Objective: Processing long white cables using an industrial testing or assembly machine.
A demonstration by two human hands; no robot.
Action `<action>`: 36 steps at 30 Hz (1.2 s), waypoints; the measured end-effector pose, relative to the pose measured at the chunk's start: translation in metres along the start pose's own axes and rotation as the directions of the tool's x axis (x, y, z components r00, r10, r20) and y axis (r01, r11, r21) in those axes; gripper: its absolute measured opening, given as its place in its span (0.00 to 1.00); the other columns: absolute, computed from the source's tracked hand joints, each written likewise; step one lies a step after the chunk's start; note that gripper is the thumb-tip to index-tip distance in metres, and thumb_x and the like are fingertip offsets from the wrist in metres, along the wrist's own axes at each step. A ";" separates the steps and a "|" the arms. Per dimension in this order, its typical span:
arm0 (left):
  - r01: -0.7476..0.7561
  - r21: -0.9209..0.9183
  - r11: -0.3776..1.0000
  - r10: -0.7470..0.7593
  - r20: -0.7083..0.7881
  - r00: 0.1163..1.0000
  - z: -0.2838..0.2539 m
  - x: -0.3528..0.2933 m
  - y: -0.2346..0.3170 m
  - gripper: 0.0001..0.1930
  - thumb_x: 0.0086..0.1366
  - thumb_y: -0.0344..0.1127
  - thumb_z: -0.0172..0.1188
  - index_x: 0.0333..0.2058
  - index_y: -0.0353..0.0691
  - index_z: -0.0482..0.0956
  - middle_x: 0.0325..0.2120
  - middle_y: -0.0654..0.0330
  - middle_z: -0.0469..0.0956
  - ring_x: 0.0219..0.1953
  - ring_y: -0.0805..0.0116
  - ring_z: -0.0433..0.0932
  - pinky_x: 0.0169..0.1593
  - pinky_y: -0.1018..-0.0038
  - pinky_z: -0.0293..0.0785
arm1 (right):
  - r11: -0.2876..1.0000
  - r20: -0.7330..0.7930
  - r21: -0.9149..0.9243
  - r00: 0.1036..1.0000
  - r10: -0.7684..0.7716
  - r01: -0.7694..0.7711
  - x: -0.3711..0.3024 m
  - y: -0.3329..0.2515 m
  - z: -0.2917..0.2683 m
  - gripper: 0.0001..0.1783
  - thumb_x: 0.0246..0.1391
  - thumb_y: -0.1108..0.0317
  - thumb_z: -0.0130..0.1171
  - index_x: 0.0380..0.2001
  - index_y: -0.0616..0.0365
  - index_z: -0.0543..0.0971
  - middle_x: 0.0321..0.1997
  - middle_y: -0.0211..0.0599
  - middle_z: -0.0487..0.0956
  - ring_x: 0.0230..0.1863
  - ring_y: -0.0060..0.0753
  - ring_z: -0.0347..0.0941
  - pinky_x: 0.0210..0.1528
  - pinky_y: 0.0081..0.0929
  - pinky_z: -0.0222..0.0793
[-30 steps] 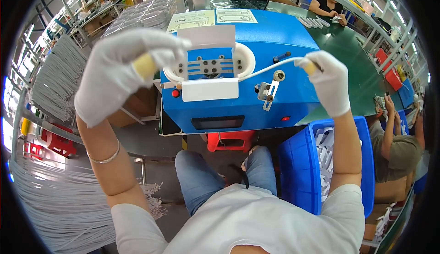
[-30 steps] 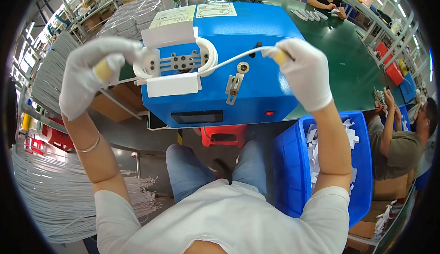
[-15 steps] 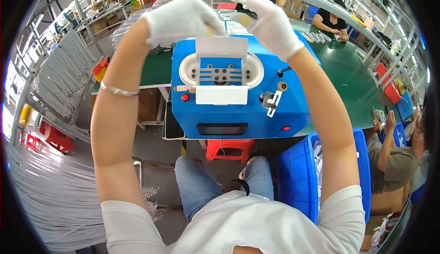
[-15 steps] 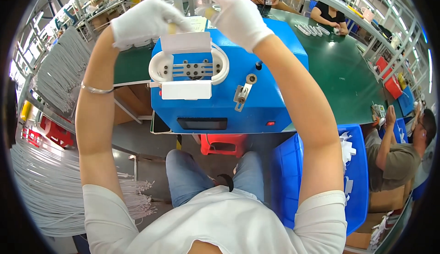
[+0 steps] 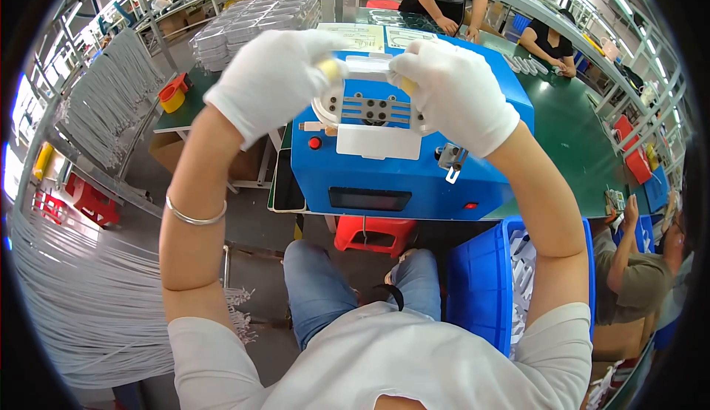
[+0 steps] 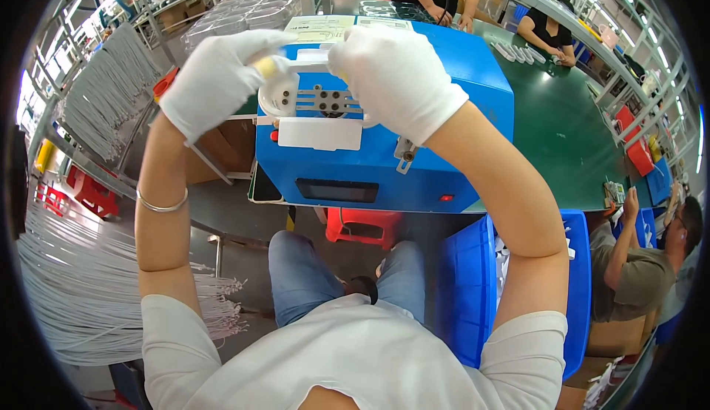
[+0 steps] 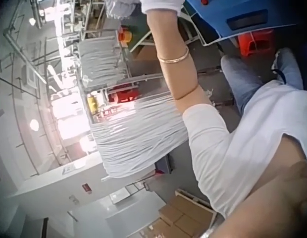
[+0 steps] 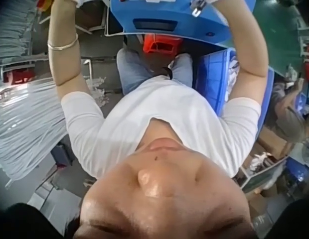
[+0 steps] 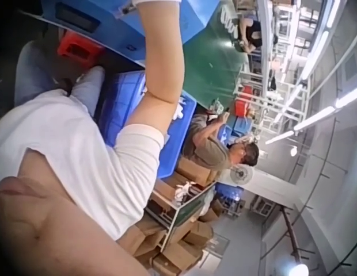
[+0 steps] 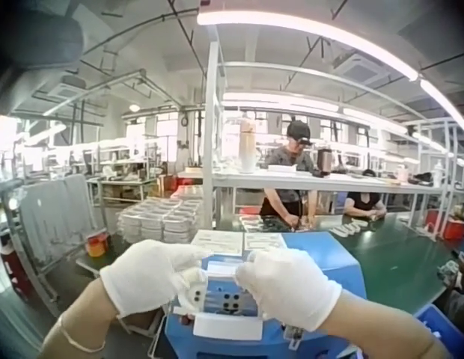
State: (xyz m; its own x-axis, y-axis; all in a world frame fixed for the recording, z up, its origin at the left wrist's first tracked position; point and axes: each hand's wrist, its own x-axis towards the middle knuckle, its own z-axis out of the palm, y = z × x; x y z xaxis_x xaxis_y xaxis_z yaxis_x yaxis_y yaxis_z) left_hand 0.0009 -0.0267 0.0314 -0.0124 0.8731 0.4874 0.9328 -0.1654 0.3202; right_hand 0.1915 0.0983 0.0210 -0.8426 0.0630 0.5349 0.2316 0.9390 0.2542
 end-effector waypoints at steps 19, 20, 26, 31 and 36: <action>-0.004 0.058 0.998 0.012 -0.146 0.989 0.034 0.006 0.000 0.16 0.55 0.33 0.61 0.43 0.37 0.73 0.32 0.50 0.80 0.35 0.55 0.79 0.41 0.66 0.75 | 0.681 0.104 0.676 0.951 0.291 -0.282 0.009 0.004 0.009 0.08 0.52 0.70 0.58 0.36 0.59 0.80 0.33 0.29 0.77 0.30 0.18 0.69 0.37 0.18 0.69; 0.009 0.036 0.999 -0.006 -0.093 0.996 0.033 0.006 0.001 0.15 0.56 0.34 0.61 0.42 0.37 0.73 0.32 0.50 0.80 0.35 0.55 0.80 0.41 0.66 0.76 | 0.708 0.095 0.646 0.951 0.296 -0.285 0.010 0.004 0.007 0.07 0.52 0.72 0.58 0.35 0.59 0.80 0.32 0.30 0.77 0.30 0.19 0.69 0.35 0.18 0.68; 0.028 -0.086 0.996 -0.036 -0.087 0.996 0.035 0.004 0.003 0.12 0.56 0.32 0.60 0.38 0.38 0.74 0.30 0.49 0.80 0.34 0.55 0.80 0.40 0.67 0.76 | 0.930 -0.185 0.367 0.980 0.068 0.005 0.008 0.000 0.008 0.05 0.49 0.77 0.57 0.31 0.61 0.78 0.30 0.36 0.74 0.27 0.29 0.70 0.31 0.19 0.67; 0.019 -0.118 0.993 -0.032 -0.105 0.994 0.037 0.002 0.001 0.08 0.55 0.30 0.60 0.34 0.38 0.75 0.28 0.50 0.79 0.33 0.56 0.80 0.40 0.67 0.76 | 0.987 -0.168 0.067 0.977 -0.133 0.146 0.005 -0.007 0.000 0.04 0.47 0.77 0.57 0.29 0.62 0.75 0.29 0.38 0.72 0.28 0.38 0.71 0.33 0.21 0.68; -0.056 -0.094 0.994 0.036 -0.198 0.979 0.040 0.002 -0.005 0.06 0.54 0.29 0.60 0.32 0.39 0.76 0.26 0.51 0.78 0.32 0.55 0.78 0.38 0.66 0.74 | 0.610 0.307 0.678 0.912 0.274 -0.411 0.025 0.006 0.004 0.08 0.53 0.67 0.58 0.29 0.60 0.74 0.26 0.31 0.73 0.30 0.23 0.74 0.32 0.21 0.69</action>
State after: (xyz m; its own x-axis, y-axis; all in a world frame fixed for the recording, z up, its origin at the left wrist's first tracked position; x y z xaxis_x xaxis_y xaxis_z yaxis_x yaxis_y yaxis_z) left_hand 0.0109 -0.0061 -0.0019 -0.0499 0.7583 0.6499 0.8941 -0.2561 0.3674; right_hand 0.1695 0.1068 0.0325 -0.8538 0.4183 0.3100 0.1583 0.7757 -0.6109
